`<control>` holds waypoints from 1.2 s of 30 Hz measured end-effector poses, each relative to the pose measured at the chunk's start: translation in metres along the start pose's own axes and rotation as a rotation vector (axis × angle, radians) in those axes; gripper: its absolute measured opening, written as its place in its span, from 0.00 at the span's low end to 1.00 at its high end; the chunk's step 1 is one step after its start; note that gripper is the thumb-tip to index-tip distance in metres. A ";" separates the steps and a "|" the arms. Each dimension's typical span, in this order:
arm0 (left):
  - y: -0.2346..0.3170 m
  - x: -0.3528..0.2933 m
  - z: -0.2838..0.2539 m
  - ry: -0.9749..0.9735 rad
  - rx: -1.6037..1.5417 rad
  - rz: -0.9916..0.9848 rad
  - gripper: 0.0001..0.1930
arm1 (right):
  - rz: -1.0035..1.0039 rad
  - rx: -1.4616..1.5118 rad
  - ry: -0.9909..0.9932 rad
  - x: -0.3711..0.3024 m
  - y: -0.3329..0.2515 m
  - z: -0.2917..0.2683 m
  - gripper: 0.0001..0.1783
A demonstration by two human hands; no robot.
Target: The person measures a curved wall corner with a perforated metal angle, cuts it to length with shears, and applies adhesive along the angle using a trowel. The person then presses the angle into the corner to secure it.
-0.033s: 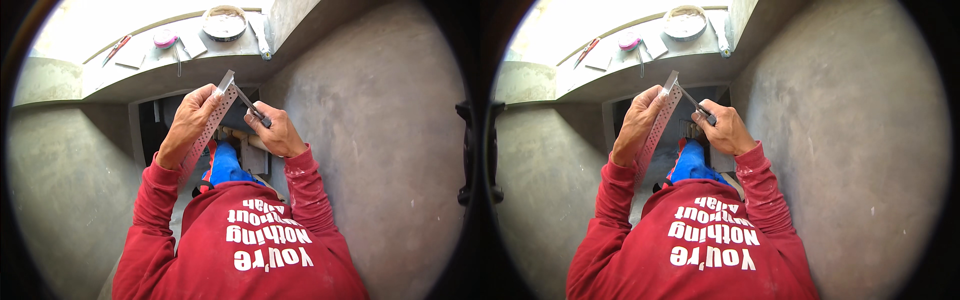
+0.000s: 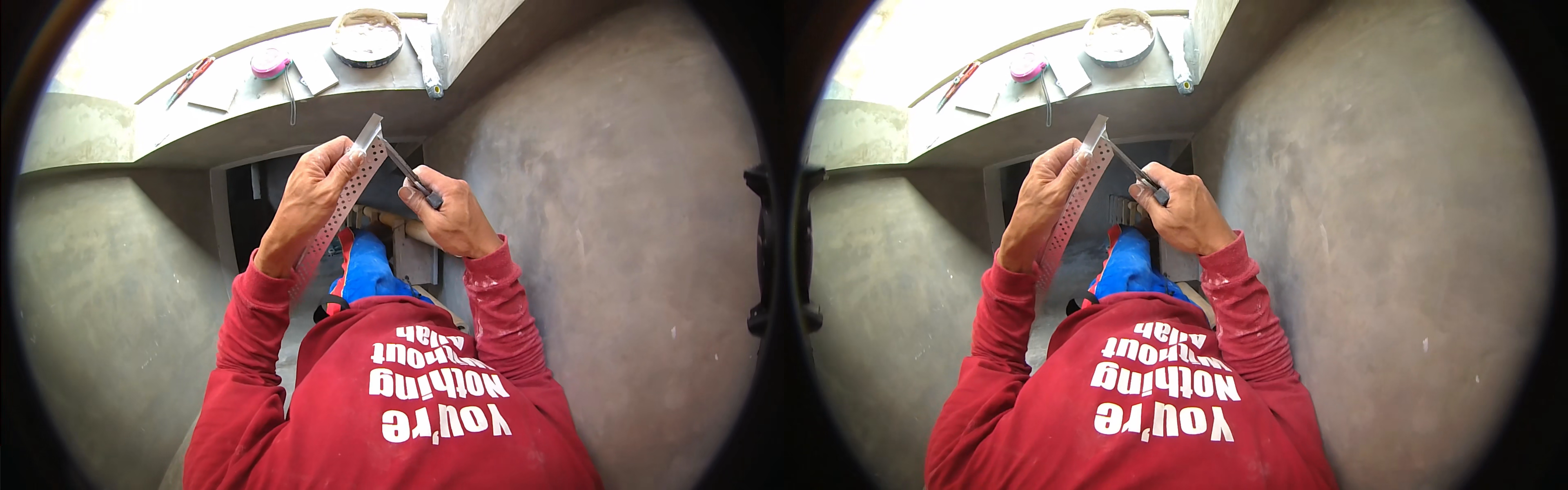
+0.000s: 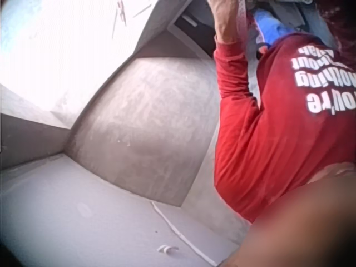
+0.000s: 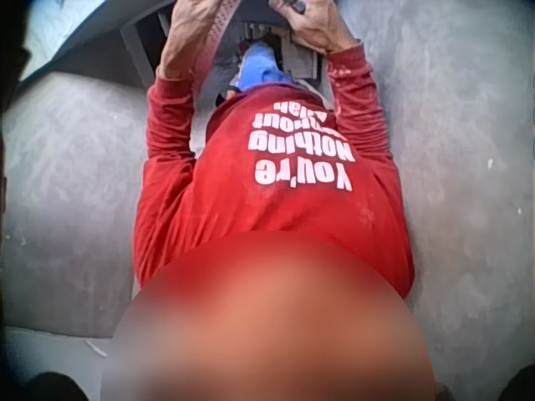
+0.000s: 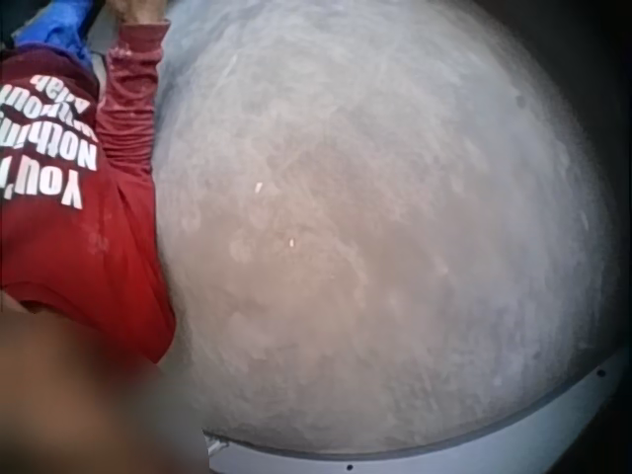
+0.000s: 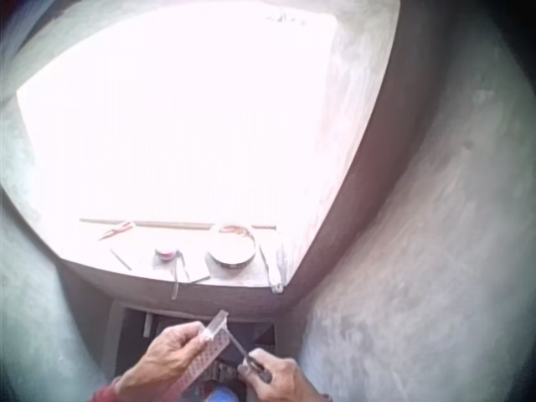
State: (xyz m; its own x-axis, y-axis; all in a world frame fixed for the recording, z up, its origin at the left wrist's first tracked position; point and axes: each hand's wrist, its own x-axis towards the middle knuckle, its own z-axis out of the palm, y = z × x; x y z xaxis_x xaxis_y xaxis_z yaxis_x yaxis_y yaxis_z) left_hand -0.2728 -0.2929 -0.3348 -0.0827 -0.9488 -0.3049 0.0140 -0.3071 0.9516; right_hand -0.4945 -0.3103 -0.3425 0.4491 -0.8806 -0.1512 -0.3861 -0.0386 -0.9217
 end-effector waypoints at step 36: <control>-0.011 -0.007 -0.010 0.076 0.091 0.080 0.14 | 0.020 -0.153 0.063 -0.001 -0.011 0.011 0.12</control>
State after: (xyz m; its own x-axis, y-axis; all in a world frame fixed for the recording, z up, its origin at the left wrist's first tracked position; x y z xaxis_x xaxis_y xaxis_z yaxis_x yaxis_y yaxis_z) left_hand -0.2624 -0.2834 -0.3436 -0.0088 -0.9739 -0.2268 -0.0733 -0.2256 0.9715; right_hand -0.4813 -0.3037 -0.3359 0.3904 -0.9096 -0.1419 -0.5147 -0.0879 -0.8529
